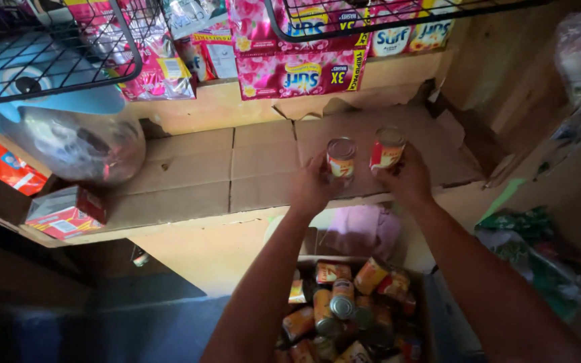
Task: The recorder is taking canned goods out of a box and arranging them neatly on a store shelf.
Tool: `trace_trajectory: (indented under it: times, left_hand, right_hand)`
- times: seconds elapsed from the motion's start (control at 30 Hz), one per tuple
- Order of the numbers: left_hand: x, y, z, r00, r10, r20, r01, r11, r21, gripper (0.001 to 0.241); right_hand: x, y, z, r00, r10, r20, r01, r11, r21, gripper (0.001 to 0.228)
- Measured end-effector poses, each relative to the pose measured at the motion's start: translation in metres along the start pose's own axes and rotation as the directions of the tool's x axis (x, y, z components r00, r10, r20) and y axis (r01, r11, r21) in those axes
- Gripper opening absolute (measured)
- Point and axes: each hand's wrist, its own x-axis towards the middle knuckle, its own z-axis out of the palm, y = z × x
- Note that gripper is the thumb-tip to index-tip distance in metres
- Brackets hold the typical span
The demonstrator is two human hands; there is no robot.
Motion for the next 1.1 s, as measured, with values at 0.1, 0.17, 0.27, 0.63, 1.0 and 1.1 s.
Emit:
trace_trajectory:
  times: [0.1, 0.17, 0.27, 0.63, 1.0, 1.1]
  left_hand:
    - [-0.003, 0.001, -0.001, 1.0, 0.007, -0.025, -0.008, 0.999, -0.043, 0.063]
    - [0.0, -0.002, 0.004, 0.998, -0.047, -0.052, 0.042, 0.995, -0.092, 0.065]
    - [0.001, 0.0, 0.008, 0.991, -0.114, -0.068, 0.114, 0.993, -0.011, 0.064]
    - [-0.001, 0.015, 0.001, 0.992, -0.115, -0.046, 0.114, 0.993, -0.009, 0.061]
    - [0.004, 0.005, 0.024, 0.991, -0.06, -0.12, 0.076, 0.989, 0.129, 0.053]
    - [0.007, 0.011, 0.03, 0.987, -0.098, -0.129, 0.11, 0.989, 0.095, 0.048]
  right_hand:
    - [0.018, 0.013, 0.01, 0.995, 0.08, -0.06, -0.066, 0.977, 0.205, 0.059]
    - [0.038, 0.025, 0.012, 0.992, 0.038, -0.122, 0.022, 0.892, 0.452, 0.056]
    - [0.038, -0.034, 0.004, 0.995, -0.034, -0.089, 0.07, 0.897, 0.436, 0.052]
    - [0.017, -0.1, 0.028, 0.994, -0.097, 0.055, 0.086, 0.98, 0.179, 0.06]
    - [-0.003, -0.043, -0.039, 0.98, -0.137, -0.146, 0.135, 0.991, -0.026, 0.055]
    - [-0.01, -0.023, -0.064, 0.974, -0.171, -0.146, 0.145, 0.974, -0.176, 0.06]
